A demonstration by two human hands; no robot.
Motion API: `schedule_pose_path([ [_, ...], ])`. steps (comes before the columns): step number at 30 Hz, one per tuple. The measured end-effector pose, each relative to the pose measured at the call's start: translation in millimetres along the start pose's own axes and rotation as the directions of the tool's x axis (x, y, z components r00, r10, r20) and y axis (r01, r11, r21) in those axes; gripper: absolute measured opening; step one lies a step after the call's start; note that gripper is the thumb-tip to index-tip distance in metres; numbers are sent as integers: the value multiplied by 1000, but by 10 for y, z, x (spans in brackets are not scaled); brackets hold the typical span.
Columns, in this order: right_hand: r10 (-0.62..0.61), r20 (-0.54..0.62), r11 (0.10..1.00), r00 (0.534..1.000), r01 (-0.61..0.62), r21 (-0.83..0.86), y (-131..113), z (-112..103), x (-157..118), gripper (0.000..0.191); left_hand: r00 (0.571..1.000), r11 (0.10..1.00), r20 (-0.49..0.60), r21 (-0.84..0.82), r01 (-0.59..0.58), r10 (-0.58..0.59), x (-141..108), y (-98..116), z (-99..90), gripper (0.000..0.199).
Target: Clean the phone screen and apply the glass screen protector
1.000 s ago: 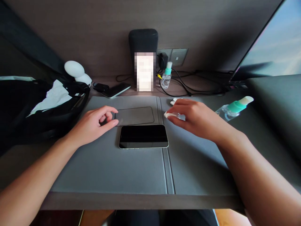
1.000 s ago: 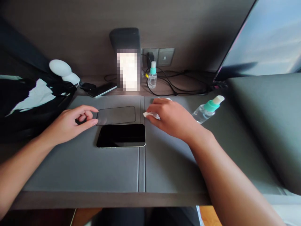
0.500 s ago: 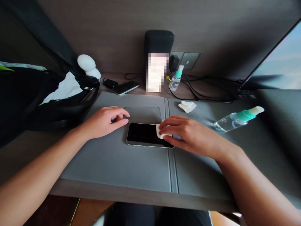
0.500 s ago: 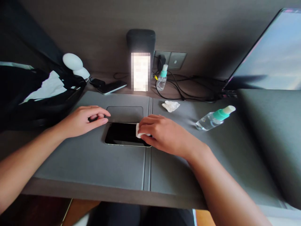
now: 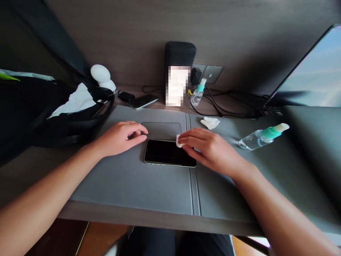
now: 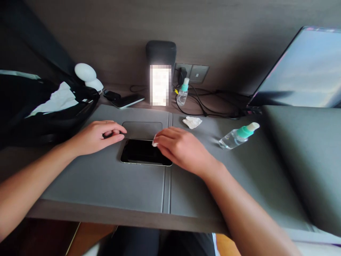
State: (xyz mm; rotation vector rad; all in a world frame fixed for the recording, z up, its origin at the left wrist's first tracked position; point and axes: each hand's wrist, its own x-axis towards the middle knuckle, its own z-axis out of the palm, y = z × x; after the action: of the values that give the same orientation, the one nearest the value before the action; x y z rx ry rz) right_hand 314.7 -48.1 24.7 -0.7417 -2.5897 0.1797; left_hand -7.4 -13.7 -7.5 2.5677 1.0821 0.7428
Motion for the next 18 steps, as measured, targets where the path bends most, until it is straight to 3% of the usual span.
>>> schedule_pose_path([
  [3, -26, 65, 1000, 998, 25, 17, -68, 162, 102, 25, 1000, 1000, -6, 7, -10, 10, -1, 10, 2, 16],
  [5, -10, 127, 999, 992, 4, 48, -66, 161, 111, 25, 1000, 1000, -7, 13, -16, 16, 0, 23, 0, 16],
  [12, 45, 245, 993, 969, -69, 91, 122, -258, -195, 22, 1000, 1000, -8, 9, -20, 20, 8, 30, -10, 17],
  [15, 55, 163, 998, 985, -55, -1, 128, -248, -197, 21, 1000, 1000, -18, 13, -23, 23, 9, 33, -8, 16],
  [18, -28, -2, 999, 1000, 28, -16, 3, -28, -12, 22, 1000, 1000, -16, 16, -25, 25, 9, 45, -7, 15],
])
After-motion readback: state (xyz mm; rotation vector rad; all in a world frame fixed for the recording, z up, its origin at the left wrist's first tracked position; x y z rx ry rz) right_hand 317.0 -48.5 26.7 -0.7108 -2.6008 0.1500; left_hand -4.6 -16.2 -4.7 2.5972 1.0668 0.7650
